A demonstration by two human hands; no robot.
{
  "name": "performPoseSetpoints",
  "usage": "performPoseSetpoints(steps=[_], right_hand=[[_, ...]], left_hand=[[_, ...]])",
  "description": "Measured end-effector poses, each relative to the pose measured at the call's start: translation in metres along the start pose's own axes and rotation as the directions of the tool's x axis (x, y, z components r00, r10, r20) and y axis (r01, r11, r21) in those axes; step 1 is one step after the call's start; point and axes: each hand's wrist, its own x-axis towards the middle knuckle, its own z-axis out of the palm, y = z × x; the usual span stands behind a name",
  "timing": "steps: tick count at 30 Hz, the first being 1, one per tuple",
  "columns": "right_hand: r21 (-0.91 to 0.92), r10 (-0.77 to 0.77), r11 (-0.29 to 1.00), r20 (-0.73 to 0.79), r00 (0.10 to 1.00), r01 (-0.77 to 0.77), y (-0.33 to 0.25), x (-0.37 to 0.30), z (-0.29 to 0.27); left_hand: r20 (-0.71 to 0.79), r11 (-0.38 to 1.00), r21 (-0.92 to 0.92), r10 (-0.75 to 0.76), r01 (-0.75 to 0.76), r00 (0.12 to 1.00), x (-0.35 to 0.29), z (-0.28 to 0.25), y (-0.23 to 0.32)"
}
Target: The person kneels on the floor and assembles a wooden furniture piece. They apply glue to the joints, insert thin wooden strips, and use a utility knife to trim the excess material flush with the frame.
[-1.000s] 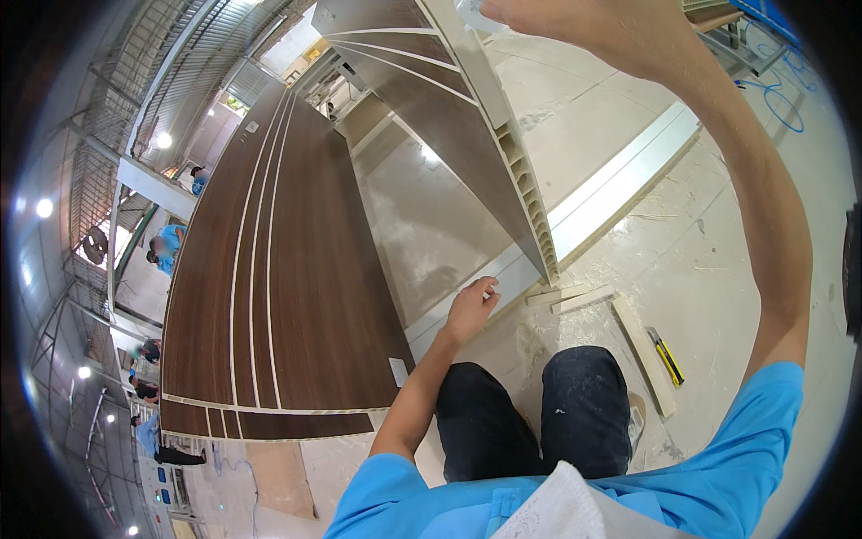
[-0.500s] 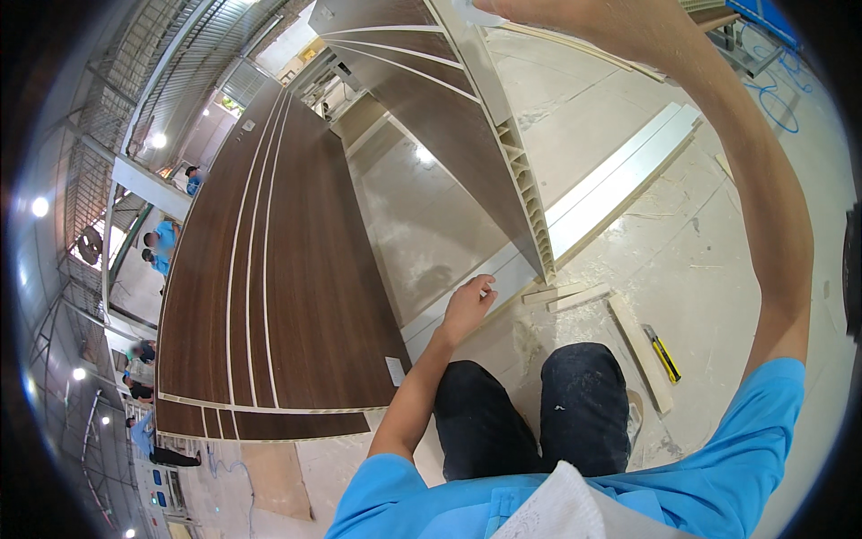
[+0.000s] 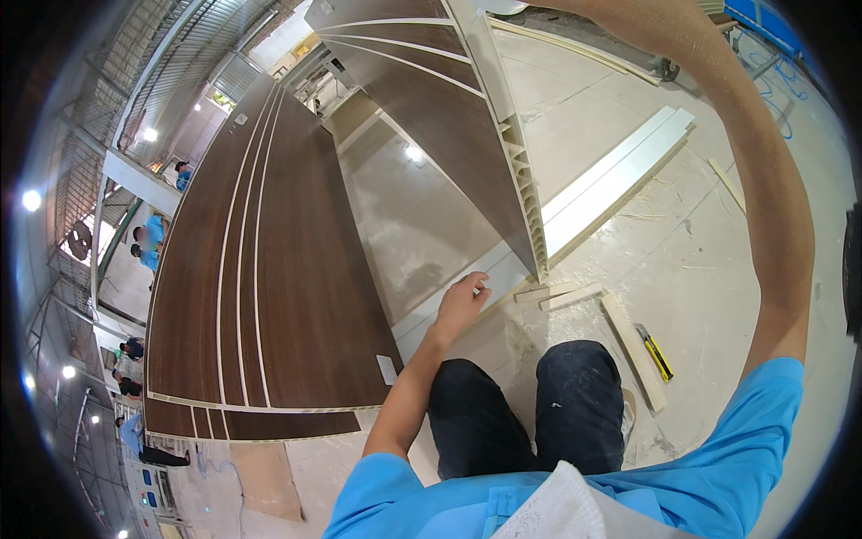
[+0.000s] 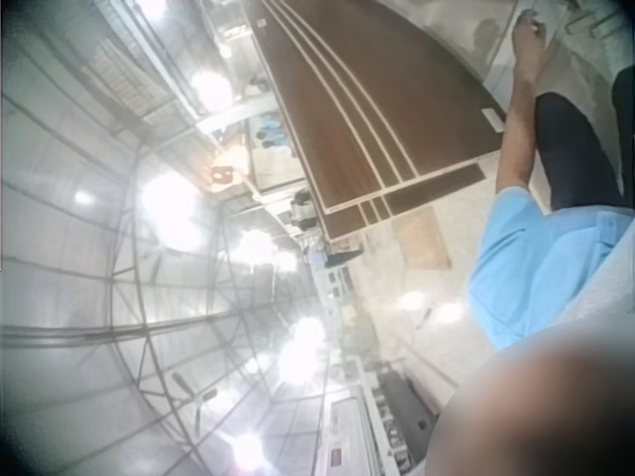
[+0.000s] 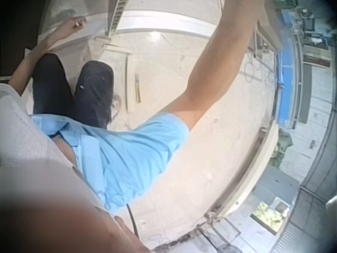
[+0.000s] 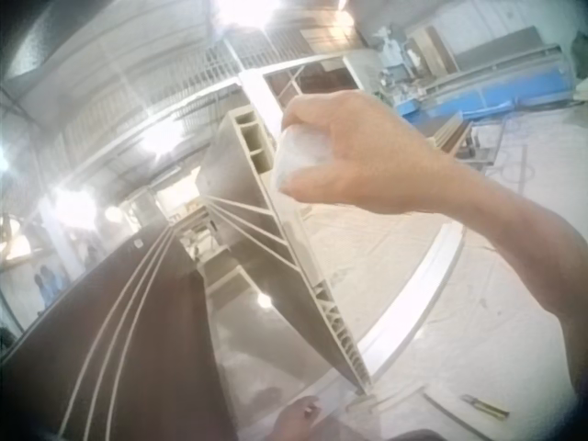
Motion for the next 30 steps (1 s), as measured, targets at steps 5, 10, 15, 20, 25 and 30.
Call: performPoseSetpoints(steps=[5,10,15,20,25,30], right_hand=[[-0.004,0.014,1.0,-0.013,1.0,-0.014,0.001,-0.001,0.001],[0.03,0.061,0.998,0.036,0.997,-0.062,0.002,-0.001,0.0],[0.001,0.007,1.0,-0.021,1.0,-0.007,0.004,-0.001,0.006],[0.027,-0.007,1.0,0.019,1.0,0.006,0.006,0.007,-0.003],[0.046,0.025,0.999,0.009,1.0,-0.026,0.003,0.005,-0.001],[0.006,0.0,1.0,-0.042,0.999,0.0,0.004,0.011,0.006]], left_hand=[[-0.002,1.0,-0.023,0.018,-0.018,1.0,-0.001,-0.001,0.0],[0.027,1.0,-0.012,-0.021,0.021,0.999,-0.001,-0.003,0.005],[0.034,0.999,-0.005,-0.038,0.038,0.999,0.0,-0.004,0.006],[0.003,1.0,-0.017,-0.002,0.002,1.0,-0.002,-0.003,0.006],[-0.01,1.0,-0.024,0.005,-0.005,1.0,-0.002,-0.004,0.006],[-0.007,1.0,-0.004,0.002,-0.002,1.0,-0.002,-0.004,0.006]])
